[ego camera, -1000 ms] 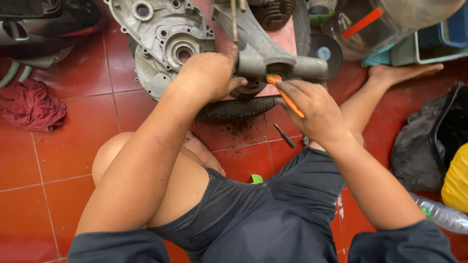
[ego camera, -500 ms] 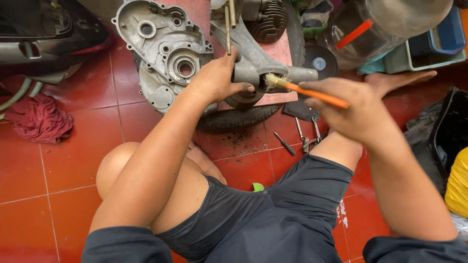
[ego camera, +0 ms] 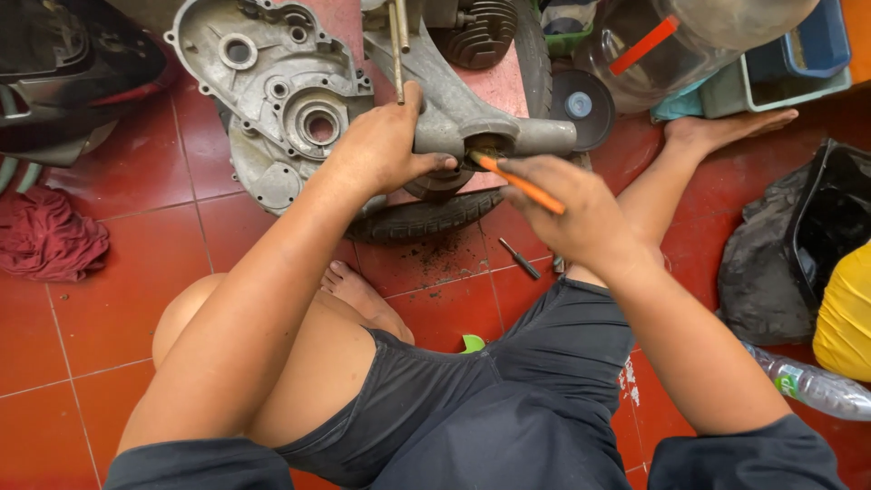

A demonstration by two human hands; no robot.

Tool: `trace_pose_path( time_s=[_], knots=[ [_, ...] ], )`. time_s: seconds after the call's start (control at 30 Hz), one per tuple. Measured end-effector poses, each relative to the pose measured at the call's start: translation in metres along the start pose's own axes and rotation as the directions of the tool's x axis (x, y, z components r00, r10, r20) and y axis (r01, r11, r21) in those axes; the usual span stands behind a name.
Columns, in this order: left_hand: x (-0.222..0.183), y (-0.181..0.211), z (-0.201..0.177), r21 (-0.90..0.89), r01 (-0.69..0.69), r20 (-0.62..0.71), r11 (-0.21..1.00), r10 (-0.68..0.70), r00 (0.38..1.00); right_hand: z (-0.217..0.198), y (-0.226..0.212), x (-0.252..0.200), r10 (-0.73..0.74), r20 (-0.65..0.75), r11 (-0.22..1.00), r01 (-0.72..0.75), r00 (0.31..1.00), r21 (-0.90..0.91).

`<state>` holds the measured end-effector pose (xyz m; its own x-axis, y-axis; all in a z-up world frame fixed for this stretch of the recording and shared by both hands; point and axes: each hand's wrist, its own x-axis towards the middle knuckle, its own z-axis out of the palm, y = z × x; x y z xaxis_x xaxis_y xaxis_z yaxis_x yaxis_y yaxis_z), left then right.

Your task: Cleaning a motorcycle engine casing using a brush and a small scraping tool to remove dirt and grime.

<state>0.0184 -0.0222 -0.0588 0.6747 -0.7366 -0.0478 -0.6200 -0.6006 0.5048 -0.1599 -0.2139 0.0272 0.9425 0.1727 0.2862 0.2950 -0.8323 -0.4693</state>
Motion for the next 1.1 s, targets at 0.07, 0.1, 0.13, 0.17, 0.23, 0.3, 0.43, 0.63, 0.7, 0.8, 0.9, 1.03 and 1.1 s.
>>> trace_pose_path(
  time_s=[0.07,0.1,0.13,0.17,0.23,0.3,0.43,0.63,0.7,0.8,0.9,1.03,1.1],
  knots=[
    [0.002,-0.008,0.005,0.004,-0.053,-0.037,0.999,0.053,0.998,-0.013,0.02,0.008,0.061,0.043,0.992,-0.065,0.997,0.104],
    [0.001,-0.013,0.009,0.012,-0.102,-0.079,0.995,0.103,0.992,-0.017,0.03,0.01,0.111,0.09,0.971,-0.127,0.99,0.205],
    [-0.007,-0.01,0.008,0.0,-0.094,-0.047,0.996,0.094,0.994,-0.025,0.025,0.004,0.134,0.106,0.963,-0.155,0.985,0.222],
    [-0.013,-0.009,0.007,-0.003,-0.114,-0.086,0.993,0.114,0.99,-0.033,0.02,-0.001,0.143,0.134,0.948,-0.175,0.98,0.265],
    [-0.008,-0.008,0.001,-0.003,-0.14,-0.13,0.99,0.139,0.982,-0.046,0.018,-0.005,0.151,0.156,0.933,-0.193,0.976,0.303],
    [-0.012,-0.008,0.002,0.012,-0.154,-0.167,0.988,0.154,0.974,-0.052,0.015,-0.014,0.074,0.106,0.984,-0.09,0.992,0.154],
    [-0.011,-0.008,-0.002,-0.046,-0.215,-0.208,0.976,0.201,0.957,-0.019,0.005,-0.008,-0.038,0.04,0.997,0.035,0.999,0.075],
    [-0.017,-0.001,-0.013,-0.034,-0.238,-0.221,0.971,0.225,0.949,-0.023,0.006,-0.002,-0.14,-0.024,0.99,0.139,0.99,-0.032],
    [-0.019,0.0,-0.014,-0.008,-0.199,-0.211,0.98,0.193,0.958,-0.044,0.001,-0.004,-0.093,0.088,0.995,0.095,0.992,-0.021],
    [-0.018,-0.004,-0.007,0.046,-0.257,-0.261,0.965,0.26,0.93,-0.054,-0.009,-0.009,-0.096,0.082,0.99,0.104,0.992,-0.095],
    [-0.017,-0.002,-0.015,0.05,-0.184,-0.173,0.982,0.19,0.966,-0.019,0.003,-0.006,-0.189,0.039,0.975,0.192,0.981,-0.11],
    [-0.016,-0.001,-0.012,0.088,-0.191,-0.223,0.978,0.206,0.953,-0.03,-0.006,-0.004,-0.166,0.049,0.982,0.169,0.985,-0.084],
    [-0.02,0.004,-0.014,0.045,-0.153,-0.227,0.987,0.159,0.961,-0.052,-0.01,-0.004,-0.045,0.171,0.996,0.058,0.984,-0.072]
  ],
)
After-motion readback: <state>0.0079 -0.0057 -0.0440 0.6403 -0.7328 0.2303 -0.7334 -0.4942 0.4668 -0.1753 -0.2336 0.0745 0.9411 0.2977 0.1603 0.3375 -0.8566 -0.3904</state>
